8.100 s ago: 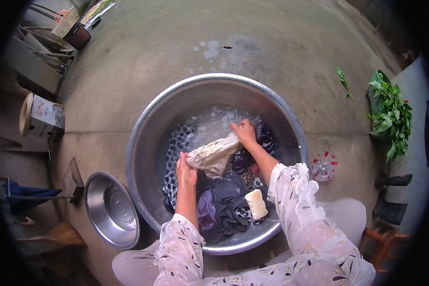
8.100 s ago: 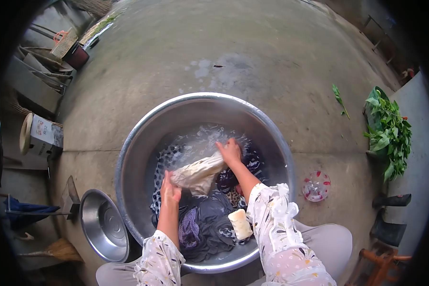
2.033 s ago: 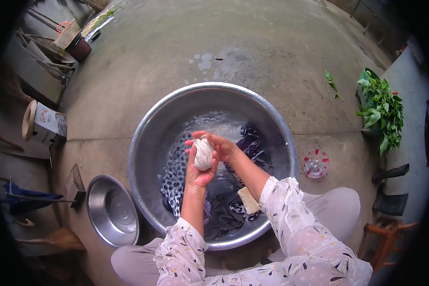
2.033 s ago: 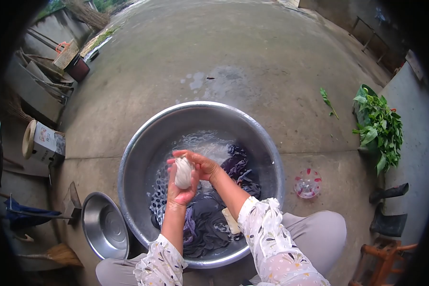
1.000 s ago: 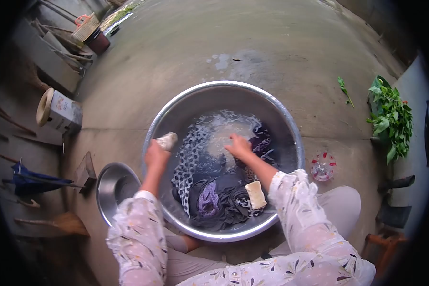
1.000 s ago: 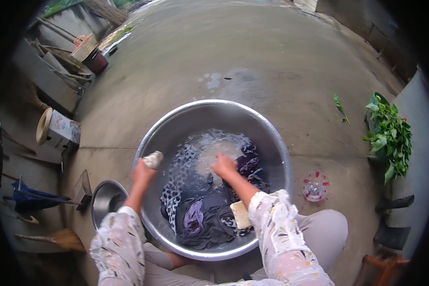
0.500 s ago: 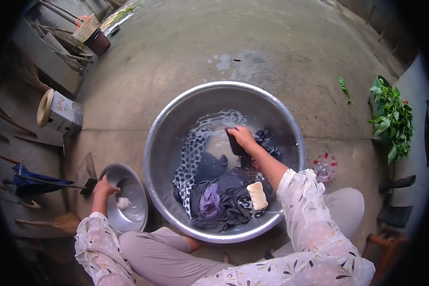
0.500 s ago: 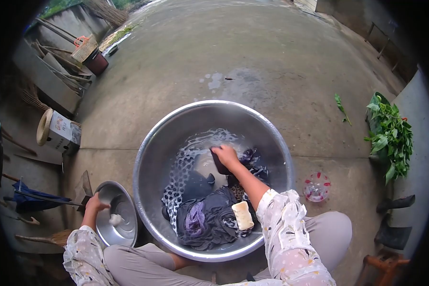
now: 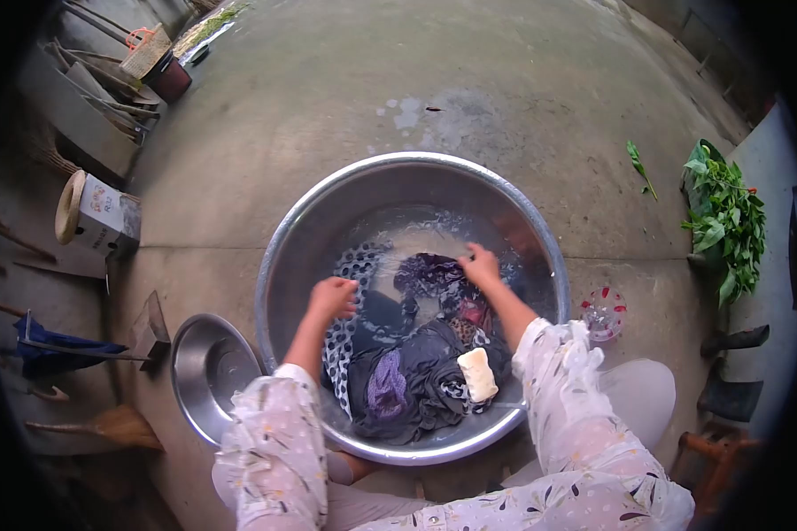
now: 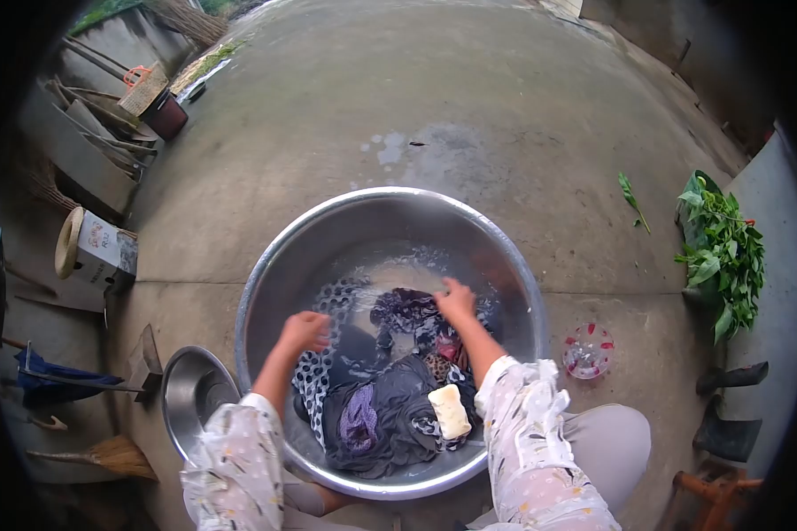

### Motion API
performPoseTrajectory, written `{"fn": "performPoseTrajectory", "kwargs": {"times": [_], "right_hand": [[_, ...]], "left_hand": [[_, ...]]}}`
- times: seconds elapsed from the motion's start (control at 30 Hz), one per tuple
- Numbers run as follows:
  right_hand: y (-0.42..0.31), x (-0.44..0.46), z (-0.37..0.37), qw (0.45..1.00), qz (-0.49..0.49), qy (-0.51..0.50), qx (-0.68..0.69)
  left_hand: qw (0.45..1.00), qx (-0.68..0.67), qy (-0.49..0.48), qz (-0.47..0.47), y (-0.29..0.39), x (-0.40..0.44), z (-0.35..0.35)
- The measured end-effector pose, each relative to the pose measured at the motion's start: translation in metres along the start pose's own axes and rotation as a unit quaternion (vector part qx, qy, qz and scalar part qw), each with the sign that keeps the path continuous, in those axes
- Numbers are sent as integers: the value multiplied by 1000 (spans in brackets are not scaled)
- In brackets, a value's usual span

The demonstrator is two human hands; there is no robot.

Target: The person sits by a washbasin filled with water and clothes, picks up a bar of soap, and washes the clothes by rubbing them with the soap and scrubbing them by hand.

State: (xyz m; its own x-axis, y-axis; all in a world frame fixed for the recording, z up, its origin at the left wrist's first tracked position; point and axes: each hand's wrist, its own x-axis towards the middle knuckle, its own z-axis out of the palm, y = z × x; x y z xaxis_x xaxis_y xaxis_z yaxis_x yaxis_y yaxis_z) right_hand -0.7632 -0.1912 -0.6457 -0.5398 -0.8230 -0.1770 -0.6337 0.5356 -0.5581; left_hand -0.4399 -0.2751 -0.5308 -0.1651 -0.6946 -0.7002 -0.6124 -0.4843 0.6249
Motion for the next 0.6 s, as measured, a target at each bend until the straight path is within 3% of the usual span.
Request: {"fn": "performPoseTrajectory", "kwargs": {"times": [0.1,0.17,0.23,0.27,0.3,0.37,0.47,0.5,0.57,0.6], "right_hand": [[-29,-26,45,981,-114,-129,-84],[-62,-40,29,946,-208,-231,-88],[-66,-26,28,916,-195,-349,23],[-65,-18,19,919,-157,-357,53],[-64,-11,2,939,-104,-323,56],[-30,12,6,988,-41,-145,18],[-18,8,20,996,0,73,-51],[-33,-5,16,997,-21,17,-69],[-29,-11,61,984,-173,-31,5],[-40,-20,74,978,-185,-58,77]], "left_hand": [[971,-225,-83,-27,-20,15,65],[949,-308,-60,-31,-30,22,95],[923,-374,-76,-36,-43,25,105],[902,-417,-100,-41,-49,27,104],[879,-459,-122,-44,-55,30,104],[839,-533,-82,-76,-62,35,103],[796,-594,-81,-87,-51,25,99],[790,-600,-90,-89,-48,24,101],[778,-612,-110,-92,-39,22,105],[796,-588,-84,-113,-32,21,109]]}}
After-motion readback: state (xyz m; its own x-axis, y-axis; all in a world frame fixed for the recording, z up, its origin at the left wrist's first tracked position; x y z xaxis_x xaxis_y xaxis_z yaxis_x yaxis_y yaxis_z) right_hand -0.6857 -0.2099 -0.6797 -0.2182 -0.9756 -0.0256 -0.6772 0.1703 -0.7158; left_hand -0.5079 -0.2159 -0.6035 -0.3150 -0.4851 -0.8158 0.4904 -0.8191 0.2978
